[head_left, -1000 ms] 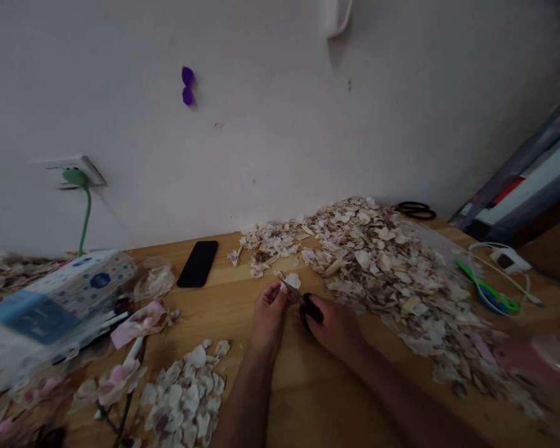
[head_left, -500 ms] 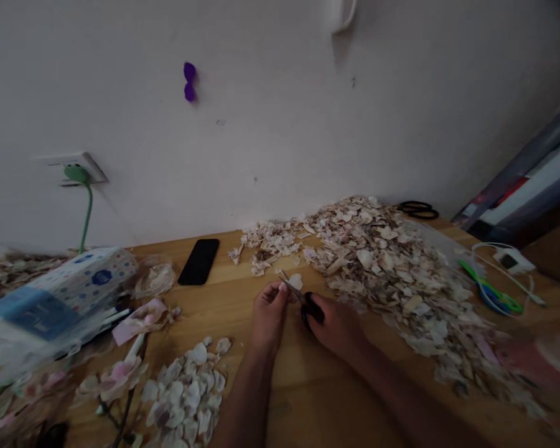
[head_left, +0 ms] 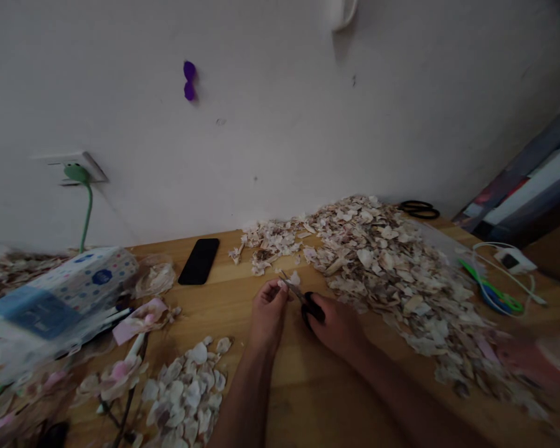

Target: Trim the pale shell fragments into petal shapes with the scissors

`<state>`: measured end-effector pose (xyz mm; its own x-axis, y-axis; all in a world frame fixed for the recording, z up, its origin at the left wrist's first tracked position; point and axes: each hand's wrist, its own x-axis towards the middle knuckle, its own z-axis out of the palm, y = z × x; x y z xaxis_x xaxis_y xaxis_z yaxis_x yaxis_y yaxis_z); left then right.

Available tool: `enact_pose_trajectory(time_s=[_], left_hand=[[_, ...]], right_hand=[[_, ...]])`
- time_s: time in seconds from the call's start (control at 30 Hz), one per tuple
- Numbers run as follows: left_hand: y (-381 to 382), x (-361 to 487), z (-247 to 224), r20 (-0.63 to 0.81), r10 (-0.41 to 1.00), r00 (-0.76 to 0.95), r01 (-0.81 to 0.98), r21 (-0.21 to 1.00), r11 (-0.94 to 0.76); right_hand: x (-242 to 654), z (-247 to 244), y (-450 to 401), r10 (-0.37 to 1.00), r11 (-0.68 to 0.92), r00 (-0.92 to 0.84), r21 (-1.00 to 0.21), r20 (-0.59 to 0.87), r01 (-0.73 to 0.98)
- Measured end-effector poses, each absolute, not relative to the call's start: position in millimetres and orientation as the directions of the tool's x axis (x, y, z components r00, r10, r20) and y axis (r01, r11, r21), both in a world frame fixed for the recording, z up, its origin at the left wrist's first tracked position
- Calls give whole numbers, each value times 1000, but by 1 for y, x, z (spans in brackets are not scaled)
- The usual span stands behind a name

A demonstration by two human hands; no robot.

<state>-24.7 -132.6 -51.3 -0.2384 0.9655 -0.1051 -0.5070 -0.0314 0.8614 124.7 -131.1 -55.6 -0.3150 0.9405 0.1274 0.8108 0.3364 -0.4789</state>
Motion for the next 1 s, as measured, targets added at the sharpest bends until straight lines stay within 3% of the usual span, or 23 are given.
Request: enact_pose_trajectory(time_s=[0.1,0.2,0.3,0.47,0.6,0.7,0.87,1.0], left_hand=[[-134,-20,-49,-167,974,-151,-676,737,21],[-135,-16,-50,-202,969,-141,-731,681,36],[-134,-18,-55,-169,971,-170,-690,723,5],[-132,-28,-60,-75,983,-164,-457,890,-8],[-132,-32,-58,-48,979,-196,-349,937,-24],[-132,-31,-57,-52,982,-184,-387,922,-23],[-132,-25,-56,-106,983,-149,-605,796,-6],[-132,-28,-56,-97,981,-167,-533,846,-7]], right_hand=[[125,-55,-132,939,339,-321,-494,124,801],[125,-54,-132,937,344,-324,-485,127,804],[124,-54,-132,940,338,-320,-463,120,819],[124,-55,-132,936,349,-324,-479,137,806],[125,-55,-132,938,344,-324,-468,127,814],[126,-55,-132,936,348,-328,-474,127,809],[125,-56,-131,938,344,-325,-459,122,819],[126,-58,-131,936,349,-327,-452,129,821]])
